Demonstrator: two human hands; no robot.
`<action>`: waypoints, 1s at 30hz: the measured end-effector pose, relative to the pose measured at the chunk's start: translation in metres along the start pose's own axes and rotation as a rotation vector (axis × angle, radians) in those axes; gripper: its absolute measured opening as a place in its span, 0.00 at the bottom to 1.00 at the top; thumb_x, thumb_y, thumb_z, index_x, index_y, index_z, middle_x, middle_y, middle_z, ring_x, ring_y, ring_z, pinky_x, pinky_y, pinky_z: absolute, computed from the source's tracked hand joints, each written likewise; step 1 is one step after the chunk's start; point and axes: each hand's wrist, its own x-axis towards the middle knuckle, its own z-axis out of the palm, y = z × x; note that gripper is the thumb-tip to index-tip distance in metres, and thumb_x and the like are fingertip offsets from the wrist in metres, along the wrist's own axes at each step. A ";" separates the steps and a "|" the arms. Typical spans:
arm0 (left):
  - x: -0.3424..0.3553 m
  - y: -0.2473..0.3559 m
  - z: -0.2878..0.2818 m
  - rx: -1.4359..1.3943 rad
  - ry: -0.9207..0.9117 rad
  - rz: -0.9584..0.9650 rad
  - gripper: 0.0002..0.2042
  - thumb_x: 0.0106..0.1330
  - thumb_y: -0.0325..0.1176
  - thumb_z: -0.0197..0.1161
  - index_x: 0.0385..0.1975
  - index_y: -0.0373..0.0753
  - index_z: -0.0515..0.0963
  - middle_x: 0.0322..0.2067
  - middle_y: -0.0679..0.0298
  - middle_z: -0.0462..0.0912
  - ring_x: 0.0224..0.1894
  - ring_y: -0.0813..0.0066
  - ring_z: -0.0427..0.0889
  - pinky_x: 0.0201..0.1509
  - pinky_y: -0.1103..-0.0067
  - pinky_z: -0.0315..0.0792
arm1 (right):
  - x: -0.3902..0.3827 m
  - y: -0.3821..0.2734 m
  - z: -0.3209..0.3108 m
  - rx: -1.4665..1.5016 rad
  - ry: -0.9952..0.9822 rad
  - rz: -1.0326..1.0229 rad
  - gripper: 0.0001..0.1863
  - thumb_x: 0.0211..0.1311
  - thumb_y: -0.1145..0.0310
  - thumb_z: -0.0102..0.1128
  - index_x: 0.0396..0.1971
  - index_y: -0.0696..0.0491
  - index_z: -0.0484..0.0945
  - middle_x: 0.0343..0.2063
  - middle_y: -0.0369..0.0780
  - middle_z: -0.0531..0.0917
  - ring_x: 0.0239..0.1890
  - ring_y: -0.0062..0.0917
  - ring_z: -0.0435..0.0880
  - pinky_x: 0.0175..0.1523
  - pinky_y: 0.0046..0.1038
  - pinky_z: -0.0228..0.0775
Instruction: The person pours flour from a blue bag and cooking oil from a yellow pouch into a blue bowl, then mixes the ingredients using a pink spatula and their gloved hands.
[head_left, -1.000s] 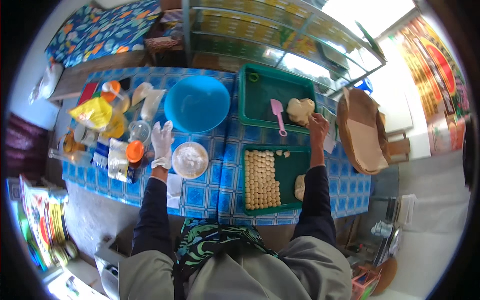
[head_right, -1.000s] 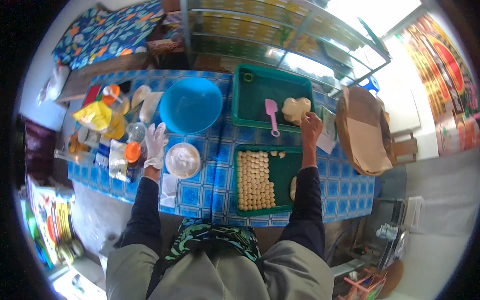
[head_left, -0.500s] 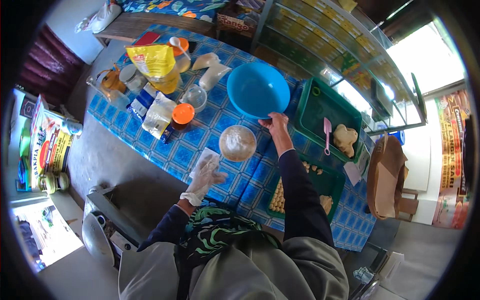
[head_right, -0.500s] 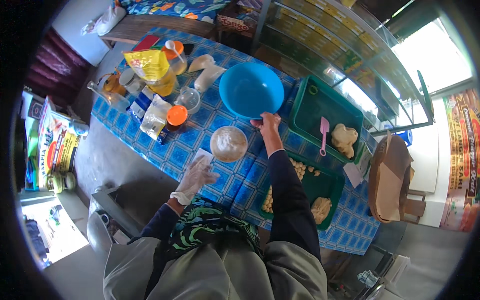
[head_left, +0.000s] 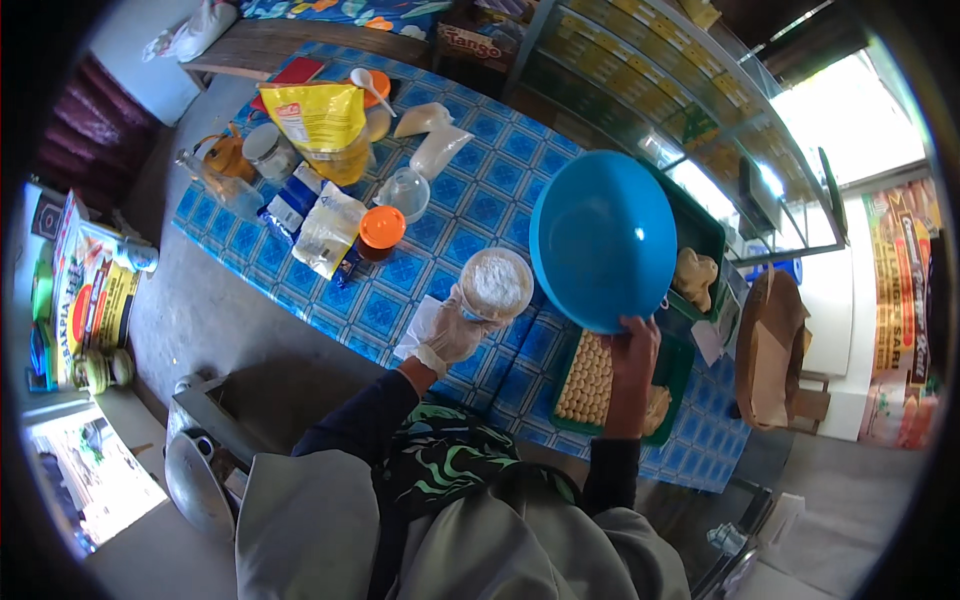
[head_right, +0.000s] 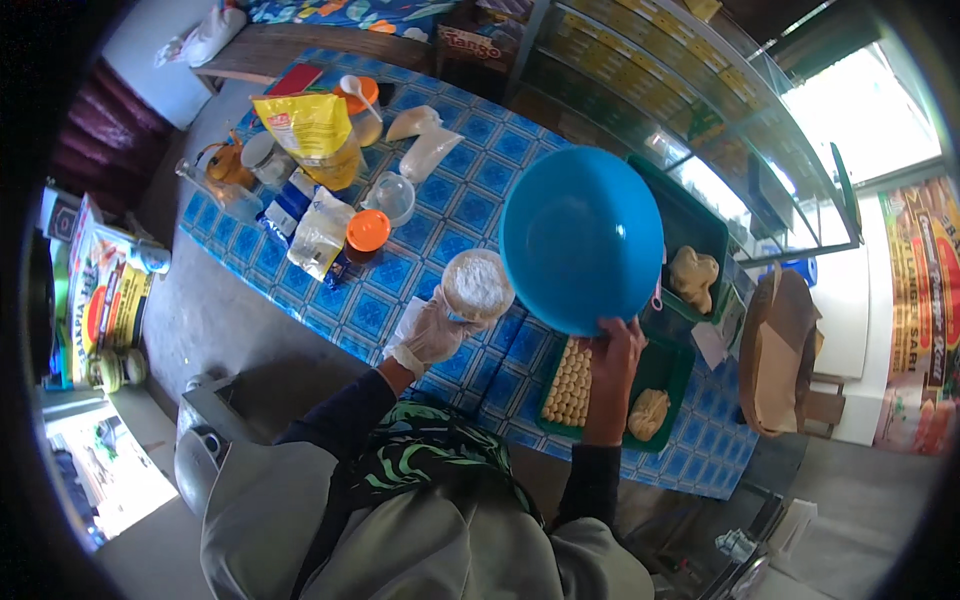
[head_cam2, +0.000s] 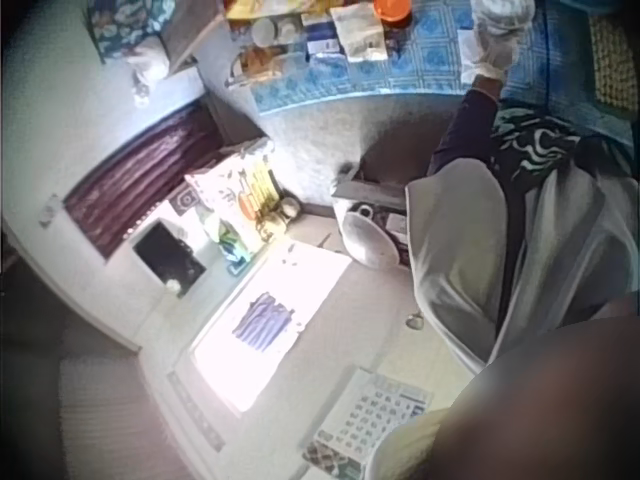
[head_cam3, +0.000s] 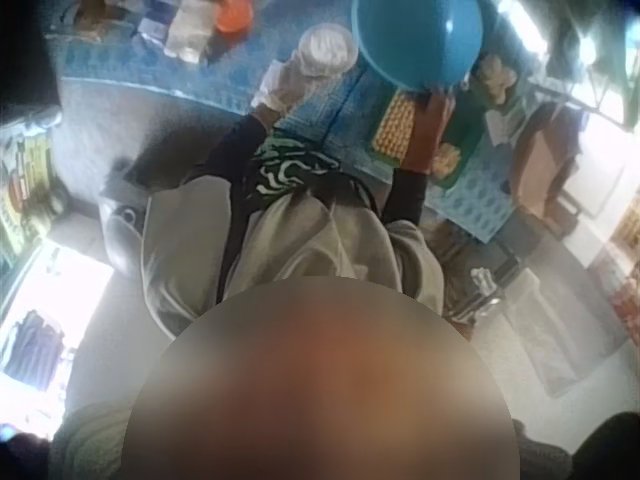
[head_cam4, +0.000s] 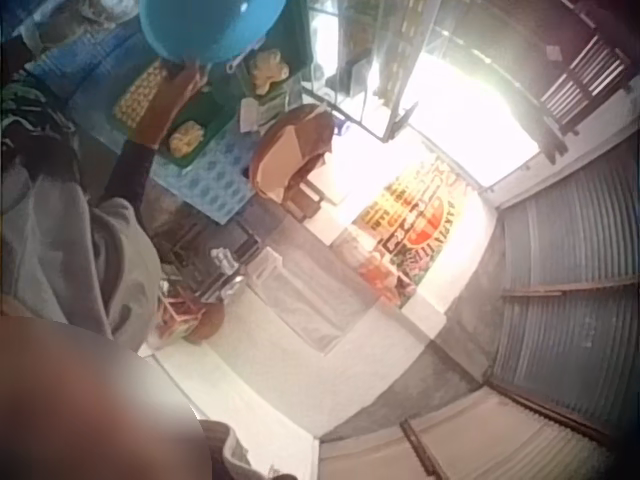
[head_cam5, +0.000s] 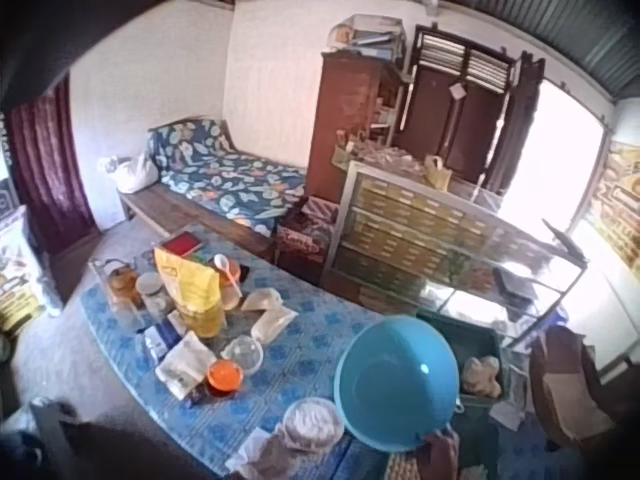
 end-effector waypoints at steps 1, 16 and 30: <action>0.004 0.003 0.002 0.017 -0.095 -0.005 0.24 0.75 0.44 0.40 0.66 0.44 0.50 0.65 0.52 0.53 0.65 0.46 0.60 0.62 0.53 0.70 | -0.017 0.003 -0.008 0.002 0.017 -0.005 0.15 0.52 0.78 0.52 0.41 0.63 0.68 0.26 0.47 0.79 0.16 0.35 0.79 0.16 0.28 0.70; 0.113 0.055 0.026 0.000 -0.025 0.099 0.38 0.67 0.65 0.40 0.66 0.39 0.53 0.64 0.47 0.56 0.62 0.43 0.64 0.57 0.54 0.72 | -0.159 0.048 -0.018 -0.126 0.324 0.221 0.19 0.45 0.76 0.52 0.42 0.61 0.71 0.27 0.42 0.77 0.17 0.28 0.78 0.14 0.23 0.72; -0.090 0.087 0.044 1.320 0.157 0.489 0.23 0.69 0.46 0.56 0.51 0.30 0.74 0.43 0.61 0.81 0.43 0.77 0.80 0.44 0.81 0.72 | -0.106 0.117 0.004 -0.564 -0.006 0.417 0.17 0.59 0.66 0.58 0.45 0.59 0.74 0.32 0.41 0.77 0.27 0.29 0.80 0.26 0.29 0.73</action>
